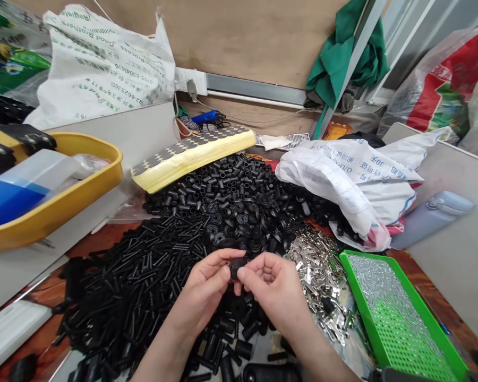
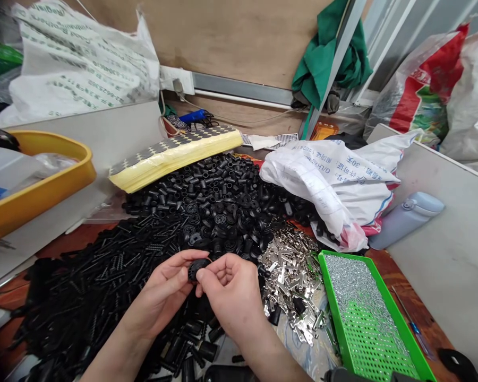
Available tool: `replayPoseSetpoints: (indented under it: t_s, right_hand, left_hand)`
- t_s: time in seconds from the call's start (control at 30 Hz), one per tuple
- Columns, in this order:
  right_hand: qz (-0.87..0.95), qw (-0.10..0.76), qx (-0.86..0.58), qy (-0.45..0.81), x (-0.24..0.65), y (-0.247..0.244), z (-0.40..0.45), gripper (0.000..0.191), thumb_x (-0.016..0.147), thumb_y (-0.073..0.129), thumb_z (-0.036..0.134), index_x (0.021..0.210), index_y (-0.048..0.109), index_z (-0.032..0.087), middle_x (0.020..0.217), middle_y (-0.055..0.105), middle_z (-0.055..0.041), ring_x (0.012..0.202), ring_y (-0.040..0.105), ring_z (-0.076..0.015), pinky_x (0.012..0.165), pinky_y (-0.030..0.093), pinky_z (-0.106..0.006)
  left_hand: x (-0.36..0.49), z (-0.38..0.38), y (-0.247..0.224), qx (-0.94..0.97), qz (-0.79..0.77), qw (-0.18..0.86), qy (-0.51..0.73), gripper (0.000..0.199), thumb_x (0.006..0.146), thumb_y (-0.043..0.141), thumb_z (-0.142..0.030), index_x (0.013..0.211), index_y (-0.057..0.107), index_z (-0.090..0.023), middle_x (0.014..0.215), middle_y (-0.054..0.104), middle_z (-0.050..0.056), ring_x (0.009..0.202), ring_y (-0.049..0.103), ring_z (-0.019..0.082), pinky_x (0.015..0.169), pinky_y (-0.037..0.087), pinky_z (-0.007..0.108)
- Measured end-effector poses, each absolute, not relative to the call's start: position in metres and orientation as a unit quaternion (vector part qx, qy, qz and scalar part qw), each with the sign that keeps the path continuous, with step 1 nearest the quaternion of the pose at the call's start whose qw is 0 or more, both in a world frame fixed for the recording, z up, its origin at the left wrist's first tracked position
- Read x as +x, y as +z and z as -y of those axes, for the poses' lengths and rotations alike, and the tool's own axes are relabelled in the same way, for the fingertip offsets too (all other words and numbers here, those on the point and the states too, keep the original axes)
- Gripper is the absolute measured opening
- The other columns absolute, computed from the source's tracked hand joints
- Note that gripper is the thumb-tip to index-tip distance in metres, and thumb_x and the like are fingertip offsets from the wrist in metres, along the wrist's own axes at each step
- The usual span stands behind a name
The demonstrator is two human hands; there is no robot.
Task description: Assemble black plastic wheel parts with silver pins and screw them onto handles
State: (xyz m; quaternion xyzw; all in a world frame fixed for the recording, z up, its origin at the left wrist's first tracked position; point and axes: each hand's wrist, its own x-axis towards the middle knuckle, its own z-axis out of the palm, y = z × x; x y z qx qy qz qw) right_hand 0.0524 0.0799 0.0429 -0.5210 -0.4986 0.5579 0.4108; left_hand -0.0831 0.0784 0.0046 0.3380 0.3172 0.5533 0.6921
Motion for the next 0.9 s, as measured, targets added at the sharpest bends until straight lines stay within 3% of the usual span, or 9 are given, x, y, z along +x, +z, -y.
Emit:
replayPoseSetpoints:
  t_s: [0.1, 0.2, 0.4, 0.5, 0.7, 0.9]
  right_hand:
    - [0.460, 0.388, -0.512, 0.612, 0.054, 0.044, -0.084, 0.016, 0.066, 0.065, 0.028, 0.060, 0.056, 0.016, 0.050, 0.061, 0.0012, 0.039, 0.043, -0.0059, 0.039, 0.034, -0.018]
    - [0.489, 0.390, -0.505, 0.595, 0.056, 0.041, -0.084, 0.016, 0.069, 0.064, 0.028, 0.061, 0.056, 0.016, 0.052, 0.062, 0.0010, 0.041, 0.046, -0.0069, 0.041, 0.036, -0.019]
    - [0.738, 0.386, -0.451, 0.321, 0.068, 0.036, -0.082, 0.018, 0.081, 0.058, 0.017, 0.063, 0.058, 0.018, 0.058, 0.061, 0.0020, 0.052, 0.049, -0.0091, 0.053, 0.037, -0.021]
    - [0.776, 0.368, -0.431, 0.278, 0.072, 0.036, -0.082, 0.018, 0.082, 0.058, 0.015, 0.064, 0.057, 0.018, 0.059, 0.059, 0.0023, 0.054, 0.048, -0.0095, 0.056, 0.037, -0.022]
    - [0.589, 0.406, -0.492, 0.496, 0.060, 0.036, -0.082, 0.014, 0.076, 0.059, 0.023, 0.064, 0.055, 0.017, 0.056, 0.064, -0.0004, 0.046, 0.050, -0.0081, 0.047, 0.040, -0.020]
    - [0.419, 0.377, -0.509, 0.651, 0.057, 0.037, -0.089, 0.023, 0.057, 0.069, 0.035, 0.058, 0.055, 0.016, 0.044, 0.056, 0.0042, 0.032, 0.040, -0.0040, 0.029, 0.030, -0.015]
  left_hand:
    - [-0.084, -0.078, 0.003, 0.360, -0.334, 0.678, 0.547, 0.032, 0.070, 0.078, -0.036, 0.097, 0.074, -0.019, 0.067, 0.068, 0.001, 0.061, 0.057, 0.012, 0.062, 0.043, 0.023]
    - [-0.085, -0.077, 0.002, 0.381, -0.336, 0.666, 0.546, 0.032, 0.071, 0.077, -0.036, 0.098, 0.073, -0.020, 0.067, 0.067, 0.000, 0.062, 0.057, 0.012, 0.063, 0.042, 0.022]
    - [-0.091, -0.079, -0.001, 0.408, -0.328, 0.671, 0.525, 0.031, 0.072, 0.077, -0.037, 0.098, 0.073, -0.021, 0.064, 0.064, -0.001, 0.059, 0.053, 0.010, 0.063, 0.040, 0.022]
    - [-0.092, -0.080, -0.001, 0.410, -0.318, 0.681, 0.517, 0.031, 0.071, 0.078, -0.036, 0.097, 0.074, -0.021, 0.066, 0.065, -0.001, 0.059, 0.053, 0.010, 0.061, 0.040, 0.023]
    - [-0.087, -0.079, 0.000, 0.389, -0.324, 0.677, 0.534, 0.032, 0.070, 0.078, -0.035, 0.098, 0.073, -0.019, 0.067, 0.066, 0.001, 0.061, 0.055, 0.012, 0.063, 0.041, 0.024]
    - [-0.089, -0.080, -0.003, 0.423, -0.337, 0.660, 0.521, 0.030, 0.072, 0.076, -0.035, 0.099, 0.072, -0.019, 0.070, 0.067, 0.001, 0.063, 0.056, 0.013, 0.064, 0.043, 0.025]
